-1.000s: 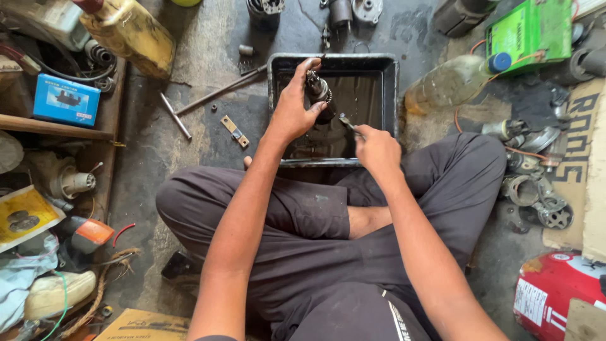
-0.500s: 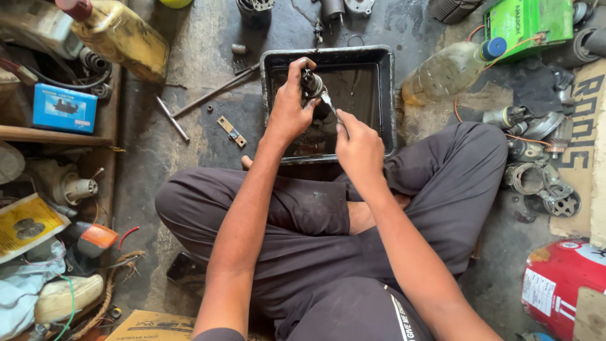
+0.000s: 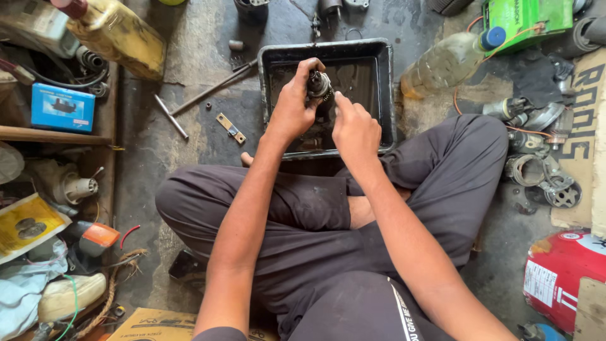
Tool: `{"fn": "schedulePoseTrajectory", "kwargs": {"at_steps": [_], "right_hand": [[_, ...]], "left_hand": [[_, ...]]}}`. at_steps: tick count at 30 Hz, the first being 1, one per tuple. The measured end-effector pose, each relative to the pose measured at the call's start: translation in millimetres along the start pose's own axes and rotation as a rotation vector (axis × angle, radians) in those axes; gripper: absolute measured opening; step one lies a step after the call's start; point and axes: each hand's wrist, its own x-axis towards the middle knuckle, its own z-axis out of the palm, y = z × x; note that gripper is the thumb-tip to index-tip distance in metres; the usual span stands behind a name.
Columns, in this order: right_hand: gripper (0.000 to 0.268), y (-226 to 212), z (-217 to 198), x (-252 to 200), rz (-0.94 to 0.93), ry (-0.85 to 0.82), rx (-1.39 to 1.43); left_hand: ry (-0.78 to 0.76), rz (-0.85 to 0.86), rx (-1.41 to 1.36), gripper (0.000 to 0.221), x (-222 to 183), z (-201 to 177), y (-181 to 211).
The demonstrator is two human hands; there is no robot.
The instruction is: The person pours liquid from a plastic bottle into a black tray and then uses a toothbrush to scrub a cylindrical metal part. The person repeatedly scrubs different sections of the part while holding it over the tray.
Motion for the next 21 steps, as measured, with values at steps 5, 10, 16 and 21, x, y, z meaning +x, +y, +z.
{"fn": "schedulePoseTrajectory", "kwargs": {"at_steps": [5, 10, 16, 21], "right_hand": [[0.032, -3.8, -3.1, 6.6, 0.049, -0.061, -0.045], [0.031, 3.5, 2.3, 0.9, 0.004, -0.017, 0.011], [0.024, 16.2, -18.9, 11.6, 0.117, -0.056, 0.158], [0.025, 24.8, -26.3, 4.1, 0.351, -0.167, 0.361]], "left_hand": [[0.014, 0.071, -0.045, 0.071, 9.2, -8.7, 2.1], [-0.086, -0.028, -0.071, 0.064, 1.9, -7.1, -1.8], [-0.072, -0.014, -0.019, 0.063, 16.6, -8.8, 4.7], [0.02, -0.094, 0.173, 0.066, 12.2, 6.4, 8.4]]}}
